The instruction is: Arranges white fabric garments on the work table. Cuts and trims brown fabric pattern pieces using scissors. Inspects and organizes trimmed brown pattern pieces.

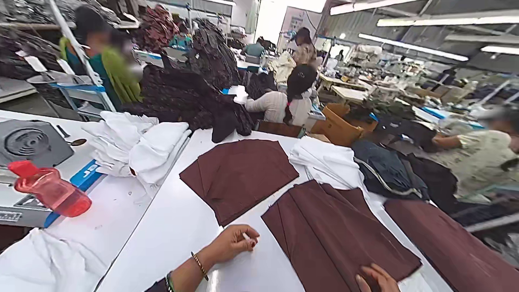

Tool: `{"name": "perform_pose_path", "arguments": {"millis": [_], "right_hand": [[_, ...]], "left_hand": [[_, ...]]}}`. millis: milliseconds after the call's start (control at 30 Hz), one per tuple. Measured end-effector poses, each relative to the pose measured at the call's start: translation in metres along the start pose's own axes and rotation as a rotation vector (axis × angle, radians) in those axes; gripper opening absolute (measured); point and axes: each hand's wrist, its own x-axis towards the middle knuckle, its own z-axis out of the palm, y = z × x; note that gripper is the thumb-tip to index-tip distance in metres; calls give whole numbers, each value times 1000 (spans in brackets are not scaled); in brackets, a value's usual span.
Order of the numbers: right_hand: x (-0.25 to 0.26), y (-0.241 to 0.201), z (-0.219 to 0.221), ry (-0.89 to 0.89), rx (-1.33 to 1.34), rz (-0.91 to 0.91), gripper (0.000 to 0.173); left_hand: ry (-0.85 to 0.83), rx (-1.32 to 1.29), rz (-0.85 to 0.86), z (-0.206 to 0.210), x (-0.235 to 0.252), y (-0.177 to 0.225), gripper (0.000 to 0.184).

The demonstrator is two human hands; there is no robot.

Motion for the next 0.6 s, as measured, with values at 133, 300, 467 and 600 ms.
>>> {"name": "perform_pose_path", "arguments": {"millis": [133,300,467,600], "right_hand": [[9,5,11,7,-34,-55,57],[10,12,16,-30,-36,-51,61],[9,11,12,-67,15,-52,58],[9,10,9,-97,28,-68,61]], "left_hand": [[87,436,220,-11,56,35,27],[133,805,-119,-48,114,48,40],[210,932,-467,-70,94,22,70],[431,971,-529,-78,70,-1,61]]}}
